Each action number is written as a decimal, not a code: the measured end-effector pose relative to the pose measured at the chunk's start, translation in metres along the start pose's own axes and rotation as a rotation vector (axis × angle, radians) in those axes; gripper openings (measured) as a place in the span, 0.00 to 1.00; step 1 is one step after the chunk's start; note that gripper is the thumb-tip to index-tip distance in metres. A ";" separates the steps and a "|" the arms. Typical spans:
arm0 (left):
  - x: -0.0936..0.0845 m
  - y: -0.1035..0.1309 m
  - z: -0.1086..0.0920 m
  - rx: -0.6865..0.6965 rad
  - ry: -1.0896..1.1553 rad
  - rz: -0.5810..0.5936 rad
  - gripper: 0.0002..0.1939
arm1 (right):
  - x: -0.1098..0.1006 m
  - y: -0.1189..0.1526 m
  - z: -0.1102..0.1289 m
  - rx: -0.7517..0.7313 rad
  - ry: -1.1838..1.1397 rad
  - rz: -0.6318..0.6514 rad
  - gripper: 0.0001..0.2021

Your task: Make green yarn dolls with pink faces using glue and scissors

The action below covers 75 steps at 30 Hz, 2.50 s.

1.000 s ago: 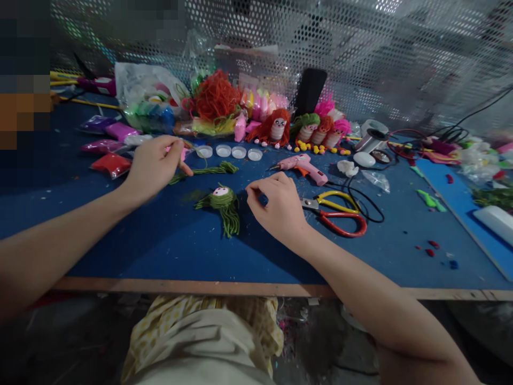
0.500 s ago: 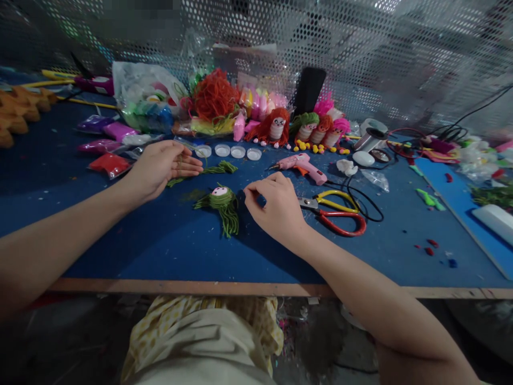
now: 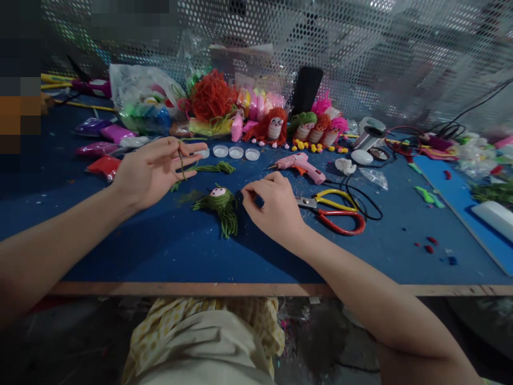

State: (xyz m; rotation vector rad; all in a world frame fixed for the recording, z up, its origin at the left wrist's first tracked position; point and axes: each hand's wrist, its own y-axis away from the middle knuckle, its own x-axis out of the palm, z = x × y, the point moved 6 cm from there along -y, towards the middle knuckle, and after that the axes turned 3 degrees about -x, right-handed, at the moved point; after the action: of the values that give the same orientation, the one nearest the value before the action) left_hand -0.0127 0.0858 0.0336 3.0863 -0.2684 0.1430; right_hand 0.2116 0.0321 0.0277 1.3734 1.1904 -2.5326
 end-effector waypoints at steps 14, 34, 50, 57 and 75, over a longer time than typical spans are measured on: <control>0.043 0.037 -0.009 0.202 -0.404 0.286 0.13 | -0.023 -0.002 0.030 -0.203 -0.256 -0.105 0.19; 0.044 0.034 0.006 0.125 -0.401 0.185 0.14 | -0.019 -0.003 0.008 0.164 -0.432 -0.062 0.10; 0.047 0.036 0.014 0.002 -0.193 0.181 0.10 | 0.001 0.002 -0.006 0.403 -0.730 0.009 0.09; 0.046 0.035 0.023 -0.111 -0.043 0.191 0.11 | 0.005 0.004 -0.021 0.534 -0.899 -0.165 0.08; 0.055 0.043 0.020 0.020 -0.083 0.196 0.18 | -0.002 -0.001 0.014 0.254 -0.810 0.007 0.05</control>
State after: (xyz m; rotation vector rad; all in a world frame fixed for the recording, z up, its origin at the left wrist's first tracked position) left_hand 0.0360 0.0332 0.0207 3.0838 -0.5767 0.0233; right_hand 0.2029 0.0234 0.0339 0.2500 0.7095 -2.8232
